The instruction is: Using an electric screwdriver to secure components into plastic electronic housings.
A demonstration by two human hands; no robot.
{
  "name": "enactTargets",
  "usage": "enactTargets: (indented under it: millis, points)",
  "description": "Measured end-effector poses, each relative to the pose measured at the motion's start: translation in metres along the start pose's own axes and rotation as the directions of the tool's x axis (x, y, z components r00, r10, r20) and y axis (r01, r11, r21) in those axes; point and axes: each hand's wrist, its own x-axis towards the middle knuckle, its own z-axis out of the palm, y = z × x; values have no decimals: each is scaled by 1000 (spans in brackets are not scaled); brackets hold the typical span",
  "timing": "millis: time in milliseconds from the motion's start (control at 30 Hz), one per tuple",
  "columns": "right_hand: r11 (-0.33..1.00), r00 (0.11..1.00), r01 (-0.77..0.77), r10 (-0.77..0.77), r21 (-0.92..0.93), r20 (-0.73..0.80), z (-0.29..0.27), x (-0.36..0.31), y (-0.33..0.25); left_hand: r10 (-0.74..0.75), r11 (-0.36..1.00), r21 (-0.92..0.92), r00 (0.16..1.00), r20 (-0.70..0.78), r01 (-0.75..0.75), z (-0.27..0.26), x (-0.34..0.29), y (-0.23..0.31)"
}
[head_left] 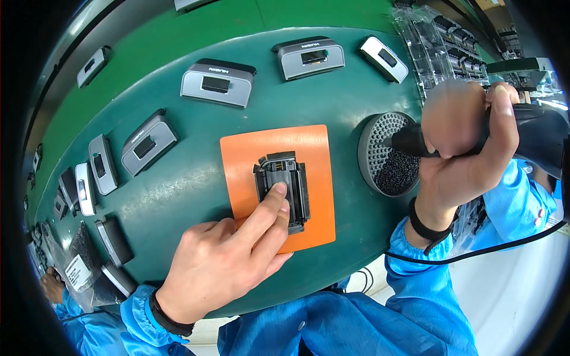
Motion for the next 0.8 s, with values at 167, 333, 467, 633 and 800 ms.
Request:
enactTargets:
  millis: [167, 333, 467, 633, 800]
  points:
    - [1000, 1000, -22, 23, -7, 19, 3, -7, 0, 8, 1000, 4, 1000, -1, -8, 0, 1, 0]
    - [999, 1000, -19, 19, 26, -16, 7, -11, 5, 17, 1000, 12, 1000, -15, -17, 2, 0, 0]
    - [999, 1000, 6, -7, -41, -21, 8, -10, 7, 10, 1000, -7, 1000, -14, -10, 1, 0, 0]
    - [998, 1000, -1, 1, -66, -5, 7, -9, 4, 18, 1000, -22, 1000, -20, -19, 0, 1, -1]
    - [998, 1000, 12, -11, -65, 9, 11, -12, 4, 16, 999, -49, 999, -42, -18, 1, 0, -3]
